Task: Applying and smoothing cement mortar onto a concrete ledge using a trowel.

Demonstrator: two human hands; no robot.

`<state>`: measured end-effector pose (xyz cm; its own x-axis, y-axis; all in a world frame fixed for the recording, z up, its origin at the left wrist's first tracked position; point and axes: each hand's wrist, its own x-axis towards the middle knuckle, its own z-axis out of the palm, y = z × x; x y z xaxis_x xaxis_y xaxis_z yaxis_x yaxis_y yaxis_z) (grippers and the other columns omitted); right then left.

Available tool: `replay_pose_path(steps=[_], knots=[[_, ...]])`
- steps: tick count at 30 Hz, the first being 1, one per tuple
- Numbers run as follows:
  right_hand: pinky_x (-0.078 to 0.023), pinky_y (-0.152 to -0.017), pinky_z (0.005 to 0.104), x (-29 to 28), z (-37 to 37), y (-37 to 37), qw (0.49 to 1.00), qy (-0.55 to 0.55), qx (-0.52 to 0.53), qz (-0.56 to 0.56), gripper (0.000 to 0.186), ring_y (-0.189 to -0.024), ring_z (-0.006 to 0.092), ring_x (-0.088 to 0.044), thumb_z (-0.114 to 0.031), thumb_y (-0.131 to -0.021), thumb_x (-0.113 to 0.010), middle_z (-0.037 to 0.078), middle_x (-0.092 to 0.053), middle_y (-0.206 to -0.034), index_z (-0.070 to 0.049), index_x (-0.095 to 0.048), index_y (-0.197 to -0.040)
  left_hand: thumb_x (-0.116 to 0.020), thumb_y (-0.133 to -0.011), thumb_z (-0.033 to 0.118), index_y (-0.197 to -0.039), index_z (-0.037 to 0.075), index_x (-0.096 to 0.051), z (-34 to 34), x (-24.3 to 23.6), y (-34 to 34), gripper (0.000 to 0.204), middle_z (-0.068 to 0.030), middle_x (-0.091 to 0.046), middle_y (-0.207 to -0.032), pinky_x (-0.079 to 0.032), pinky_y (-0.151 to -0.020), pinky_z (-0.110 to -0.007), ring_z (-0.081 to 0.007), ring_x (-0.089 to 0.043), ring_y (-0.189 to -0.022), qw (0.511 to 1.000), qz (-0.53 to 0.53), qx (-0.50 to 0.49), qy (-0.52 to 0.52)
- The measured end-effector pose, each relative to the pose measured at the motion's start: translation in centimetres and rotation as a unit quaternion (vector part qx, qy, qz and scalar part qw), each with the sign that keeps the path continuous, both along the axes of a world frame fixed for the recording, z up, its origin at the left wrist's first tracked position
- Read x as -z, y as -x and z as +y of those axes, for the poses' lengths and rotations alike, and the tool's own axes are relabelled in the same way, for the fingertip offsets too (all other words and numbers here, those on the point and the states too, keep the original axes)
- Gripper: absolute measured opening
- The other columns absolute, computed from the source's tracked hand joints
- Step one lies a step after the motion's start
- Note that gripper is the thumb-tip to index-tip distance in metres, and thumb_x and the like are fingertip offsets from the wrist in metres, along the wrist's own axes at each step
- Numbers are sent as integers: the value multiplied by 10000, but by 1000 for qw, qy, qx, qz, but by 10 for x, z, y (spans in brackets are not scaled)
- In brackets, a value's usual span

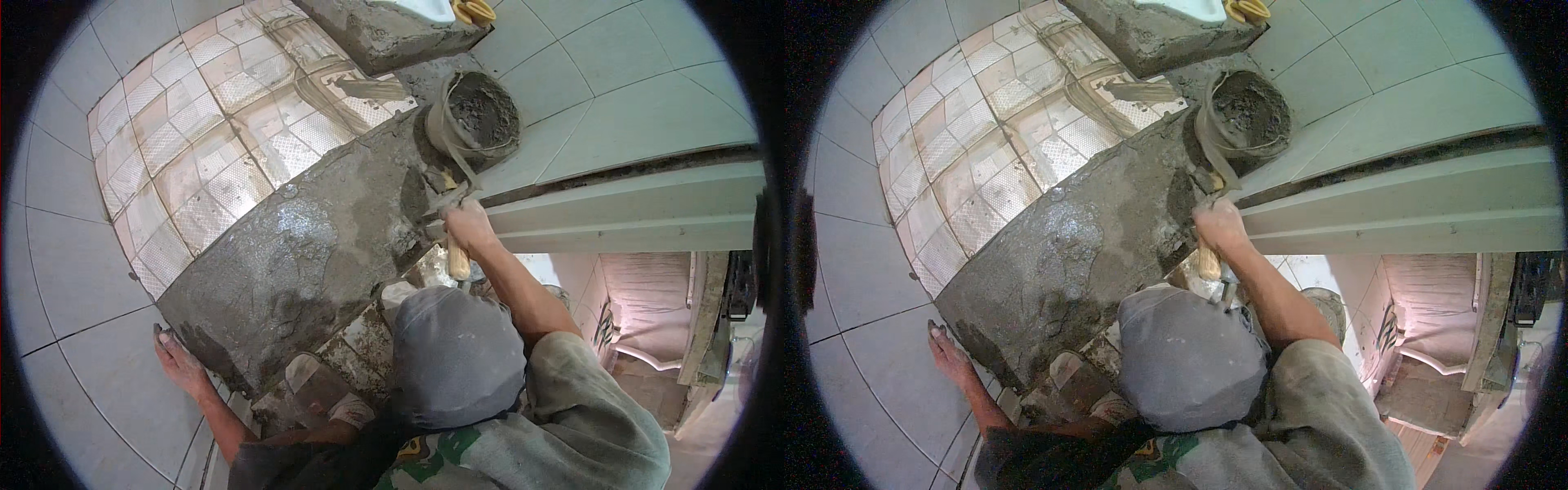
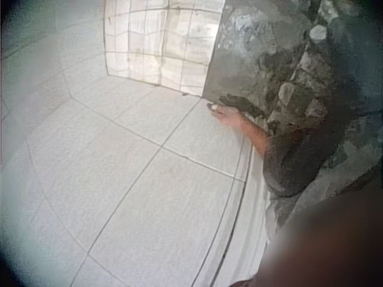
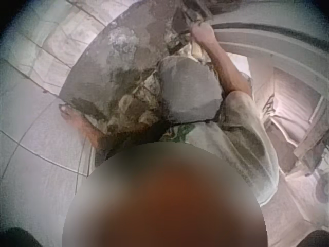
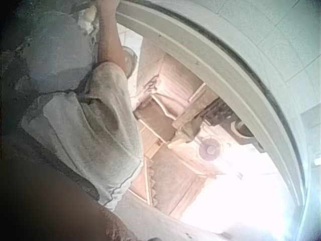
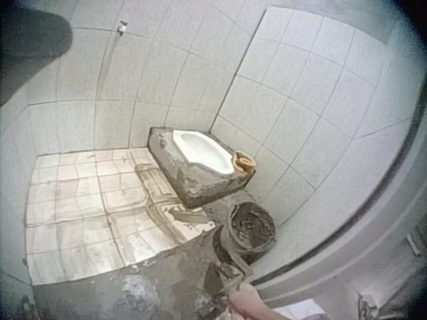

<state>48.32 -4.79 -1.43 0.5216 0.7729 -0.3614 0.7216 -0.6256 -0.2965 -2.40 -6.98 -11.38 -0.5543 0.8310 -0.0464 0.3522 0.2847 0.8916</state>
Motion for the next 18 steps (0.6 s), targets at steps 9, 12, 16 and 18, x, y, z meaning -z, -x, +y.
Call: replay_pose_path(steps=[9, 12, 16, 18], knots=[[-461, -473, 405, -41, 61, -22, 917, -212, 236, 241, 256, -522, 289, -579, -180, -785, -609, 157, -571, -673, 71, -568, -812, -397, -980, 403, -1283, -42, -477, -2, 7, 10, 544, -188, -539, -1242, -381, -967, -349, -270, -521, -1122, 997, 61, 15, 42], [-451, -423, 338, -52, 89, -40, 896, -227, 247, 292, 186, -475, 219, -536, -196, -845, -569, 87, -550, -659, -11, -556, -854, -387, -983, 390, -1284, -41, -477, -2, 4, 12, 533, -199, -535, -1249, -378, -974, -355, -284, -513, -1141, 998, 58, 10, 12], [-461, -433, 294, -56, 93, -61, 755, -291, 249, 533, 147, -513, 177, -545, -178, -882, -521, 63, -545, -689, -32, -526, -898, -378, -988, 368, -1278, -42, -480, -1, 9, 10, 513, -200, -527, -1261, -377, -983, -362, -290, -507, -1152, 998, 60, 9, -1], [-468, -437, 286, -53, 86, -59, 701, -328, 211, 597, 135, -525, 165, -549, -165, -889, -507, 57, -543, -701, -32, -515, -908, -376, -989, 361, -1276, -43, -481, 1, 14, 8, 506, -200, -524, -1266, -376, -986, -364, -292, -507, -1153, 999, 51, 8, -7]])
